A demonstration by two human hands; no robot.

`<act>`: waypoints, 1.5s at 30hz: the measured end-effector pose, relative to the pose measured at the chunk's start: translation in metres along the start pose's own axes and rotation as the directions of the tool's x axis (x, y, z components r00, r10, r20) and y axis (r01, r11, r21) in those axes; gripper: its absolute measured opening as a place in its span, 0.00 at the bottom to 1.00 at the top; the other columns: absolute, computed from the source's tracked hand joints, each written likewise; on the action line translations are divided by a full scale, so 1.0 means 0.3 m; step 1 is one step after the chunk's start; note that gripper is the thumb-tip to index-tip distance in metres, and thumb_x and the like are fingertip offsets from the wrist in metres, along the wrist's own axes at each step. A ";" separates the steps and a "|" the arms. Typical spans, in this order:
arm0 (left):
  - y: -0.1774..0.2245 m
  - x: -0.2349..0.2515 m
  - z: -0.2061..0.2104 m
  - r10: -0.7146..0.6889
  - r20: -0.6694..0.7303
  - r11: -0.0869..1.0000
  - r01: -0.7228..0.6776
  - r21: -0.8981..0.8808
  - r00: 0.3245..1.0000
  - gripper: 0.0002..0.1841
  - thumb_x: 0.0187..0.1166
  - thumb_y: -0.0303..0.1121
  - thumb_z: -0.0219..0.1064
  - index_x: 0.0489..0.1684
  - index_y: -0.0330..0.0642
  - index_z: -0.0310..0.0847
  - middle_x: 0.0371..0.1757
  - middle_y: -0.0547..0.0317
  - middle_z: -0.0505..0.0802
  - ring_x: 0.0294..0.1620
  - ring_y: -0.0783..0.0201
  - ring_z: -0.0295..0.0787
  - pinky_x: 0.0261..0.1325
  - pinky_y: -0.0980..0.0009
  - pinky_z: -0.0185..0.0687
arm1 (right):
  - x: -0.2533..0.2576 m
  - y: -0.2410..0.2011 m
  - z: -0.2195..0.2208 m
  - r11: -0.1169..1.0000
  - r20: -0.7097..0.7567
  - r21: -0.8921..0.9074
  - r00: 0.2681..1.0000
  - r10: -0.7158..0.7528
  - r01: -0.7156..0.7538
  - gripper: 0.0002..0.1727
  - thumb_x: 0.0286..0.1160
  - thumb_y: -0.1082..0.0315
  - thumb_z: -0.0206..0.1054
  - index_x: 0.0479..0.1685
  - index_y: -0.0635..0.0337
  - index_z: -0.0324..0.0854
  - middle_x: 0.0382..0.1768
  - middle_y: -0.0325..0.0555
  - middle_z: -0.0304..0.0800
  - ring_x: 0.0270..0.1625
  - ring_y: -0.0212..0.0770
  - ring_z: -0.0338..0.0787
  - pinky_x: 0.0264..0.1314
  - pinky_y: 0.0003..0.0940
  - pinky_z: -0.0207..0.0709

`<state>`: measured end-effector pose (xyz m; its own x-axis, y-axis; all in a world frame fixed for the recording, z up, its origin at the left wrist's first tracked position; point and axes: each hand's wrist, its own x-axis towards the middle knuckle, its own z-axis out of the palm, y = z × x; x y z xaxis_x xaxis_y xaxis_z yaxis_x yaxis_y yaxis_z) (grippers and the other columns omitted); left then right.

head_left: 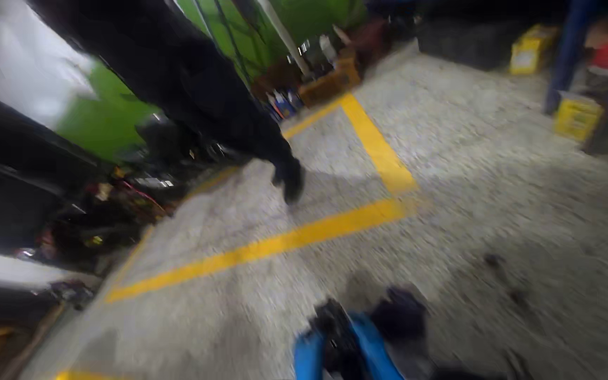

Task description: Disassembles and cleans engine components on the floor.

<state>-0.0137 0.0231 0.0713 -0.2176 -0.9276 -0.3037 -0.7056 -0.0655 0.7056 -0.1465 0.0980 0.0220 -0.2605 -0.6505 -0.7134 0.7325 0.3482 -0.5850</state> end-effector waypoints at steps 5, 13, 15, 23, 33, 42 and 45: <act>-0.101 0.109 0.066 -0.286 -0.053 0.947 0.275 -0.164 0.957 0.22 0.79 0.39 0.71 0.67 0.34 0.81 0.51 0.39 0.93 0.49 0.47 0.92 0.54 0.46 0.88 | 0.308 0.239 0.016 0.954 -0.048 0.018 0.953 -0.299 0.300 0.22 0.78 0.64 0.61 0.69 0.65 0.80 0.60 0.56 0.87 0.58 0.46 0.88 0.59 0.44 0.83; -0.109 0.082 0.071 -0.243 -0.076 0.948 0.220 -0.231 0.967 0.21 0.93 0.38 0.51 0.73 0.31 0.75 0.59 0.38 0.89 0.54 0.51 0.90 0.56 0.53 0.88 | 0.266 0.214 0.020 0.954 -0.138 -0.004 0.944 -0.299 0.301 0.22 0.78 0.64 0.62 0.70 0.60 0.78 0.60 0.53 0.86 0.58 0.44 0.86 0.58 0.43 0.82; -0.119 0.067 0.067 -0.222 -0.069 0.945 0.198 -0.260 0.973 0.21 0.94 0.36 0.49 0.75 0.31 0.73 0.63 0.38 0.87 0.56 0.53 0.90 0.57 0.56 0.89 | 0.259 0.224 0.019 0.945 -0.134 -0.030 0.936 -0.326 0.325 0.22 0.78 0.63 0.62 0.70 0.58 0.79 0.58 0.49 0.88 0.59 0.41 0.87 0.60 0.41 0.82; -0.159 0.015 0.024 -0.086 0.011 0.965 0.086 -0.246 0.996 0.24 0.86 0.37 0.58 0.79 0.35 0.72 0.69 0.49 0.89 0.65 0.66 0.88 0.66 0.68 0.85 | 0.257 0.209 0.014 0.950 -0.111 -0.152 0.950 -0.292 0.274 0.18 0.86 0.65 0.63 0.71 0.57 0.79 0.57 0.46 0.91 0.52 0.37 0.90 0.55 0.36 0.83; -0.152 -0.001 0.008 -0.110 -0.015 0.979 0.106 -0.174 0.994 0.30 0.83 0.42 0.62 0.83 0.39 0.67 0.69 0.51 0.88 0.60 0.66 0.90 0.60 0.68 0.87 | 0.262 0.058 -0.119 0.880 -0.563 -0.036 0.718 -0.408 0.473 0.19 0.94 0.60 0.49 0.64 0.59 0.83 0.41 0.37 0.86 0.34 0.29 0.82 0.38 0.26 0.78; 0.120 -0.438 -0.301 0.435 0.198 0.752 -0.233 -0.617 0.878 0.24 0.78 0.25 0.70 0.73 0.26 0.74 0.65 0.49 0.89 0.58 0.65 0.90 0.61 0.66 0.90 | -0.538 -0.040 0.126 0.735 0.040 0.365 0.779 -0.626 0.571 0.15 0.78 0.71 0.70 0.60 0.65 0.87 0.43 0.48 0.92 0.36 0.32 0.90 0.39 0.26 0.87; 0.125 -0.582 -0.361 0.550 0.074 0.642 -0.365 -0.674 0.832 0.22 0.75 0.27 0.75 0.66 0.28 0.81 0.60 0.52 0.90 0.55 0.68 0.90 0.57 0.70 0.90 | -0.734 0.005 0.185 0.724 0.141 0.397 0.742 -0.656 0.564 0.18 0.80 0.72 0.68 0.67 0.66 0.81 0.43 0.44 0.91 0.39 0.31 0.90 0.46 0.29 0.88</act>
<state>0.0710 0.1429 0.2201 -0.6191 -0.7804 0.0882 0.0811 0.0481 0.9955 -0.0532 0.2043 0.1995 -0.5846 -0.8062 -0.0910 0.6328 -0.3829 -0.6731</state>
